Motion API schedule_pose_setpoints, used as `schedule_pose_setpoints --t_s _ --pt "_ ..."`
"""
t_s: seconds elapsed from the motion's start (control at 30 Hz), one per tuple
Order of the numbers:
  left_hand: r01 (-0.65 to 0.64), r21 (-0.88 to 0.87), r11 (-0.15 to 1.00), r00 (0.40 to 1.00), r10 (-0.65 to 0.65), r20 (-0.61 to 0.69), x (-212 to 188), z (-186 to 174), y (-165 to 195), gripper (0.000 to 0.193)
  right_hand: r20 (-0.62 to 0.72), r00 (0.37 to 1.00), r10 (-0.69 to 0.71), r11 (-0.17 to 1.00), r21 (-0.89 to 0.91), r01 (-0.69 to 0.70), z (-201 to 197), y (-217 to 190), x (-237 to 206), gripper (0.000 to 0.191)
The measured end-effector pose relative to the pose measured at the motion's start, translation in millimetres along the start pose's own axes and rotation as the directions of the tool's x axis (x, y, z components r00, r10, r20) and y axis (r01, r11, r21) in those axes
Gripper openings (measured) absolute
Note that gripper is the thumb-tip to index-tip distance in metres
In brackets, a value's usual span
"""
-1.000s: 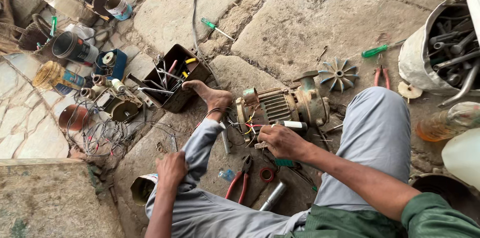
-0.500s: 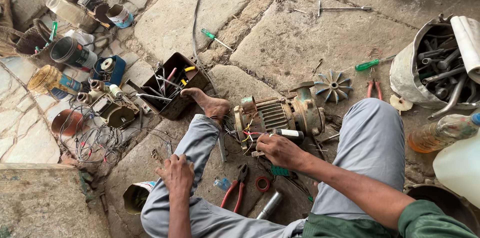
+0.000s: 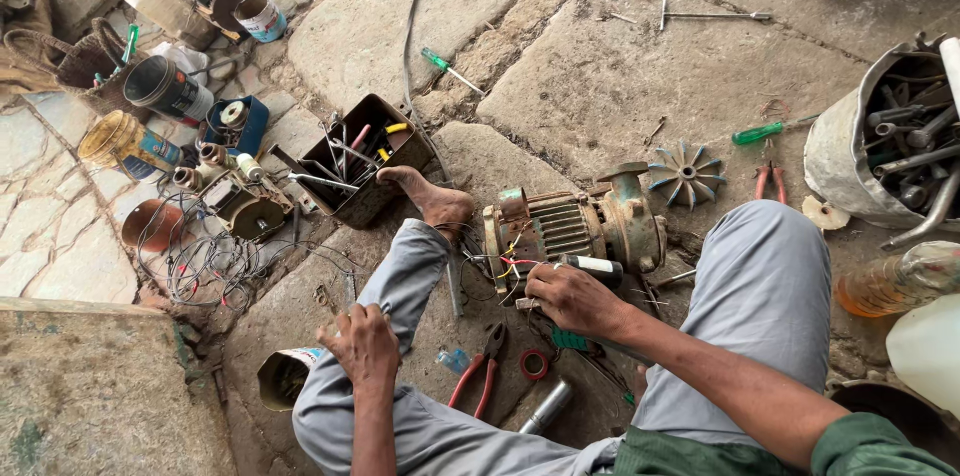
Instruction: The person sits on the floor and repairs an electrical motor by stripping wires with pliers and wrapping connections with red electrical tape. The person handles the motor, wires, pliers, and tape throughout the process.
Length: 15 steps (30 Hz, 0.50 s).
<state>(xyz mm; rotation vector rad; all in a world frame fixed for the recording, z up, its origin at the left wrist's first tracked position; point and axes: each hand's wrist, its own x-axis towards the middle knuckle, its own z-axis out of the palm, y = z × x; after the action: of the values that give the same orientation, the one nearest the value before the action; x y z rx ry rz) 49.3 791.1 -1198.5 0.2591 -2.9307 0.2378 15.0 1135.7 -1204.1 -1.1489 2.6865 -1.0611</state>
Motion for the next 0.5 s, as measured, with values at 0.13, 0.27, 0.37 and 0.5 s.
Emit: schedule_pose_setpoints --t_s 0.13,0.27,0.37,0.5 --pt "0.064 0.059 0.996 0.984 -0.073 0.161 7 -2 -5 0.005 -0.007 1.0 -0.019 1.0 -0.014 0.019 -1 -4 6 0.013" --pt "0.034 0.061 0.998 0.994 -0.04 0.102 8 -7 -7 0.005 -0.001 1.0 -0.006 1.0 -0.016 0.006 -1 -11 11 0.013" --pt "0.036 0.033 0.999 0.999 -0.036 0.004 6 -16 -9 0.005 0.006 1.0 0.017 1.0 -0.016 -0.017 -2 -15 12 0.013" --pt "0.052 0.066 0.996 0.995 -0.046 -0.089 7 -29 -11 0.005 0.007 1.0 0.019 1.0 -0.009 -0.019 1 -17 12 0.013"
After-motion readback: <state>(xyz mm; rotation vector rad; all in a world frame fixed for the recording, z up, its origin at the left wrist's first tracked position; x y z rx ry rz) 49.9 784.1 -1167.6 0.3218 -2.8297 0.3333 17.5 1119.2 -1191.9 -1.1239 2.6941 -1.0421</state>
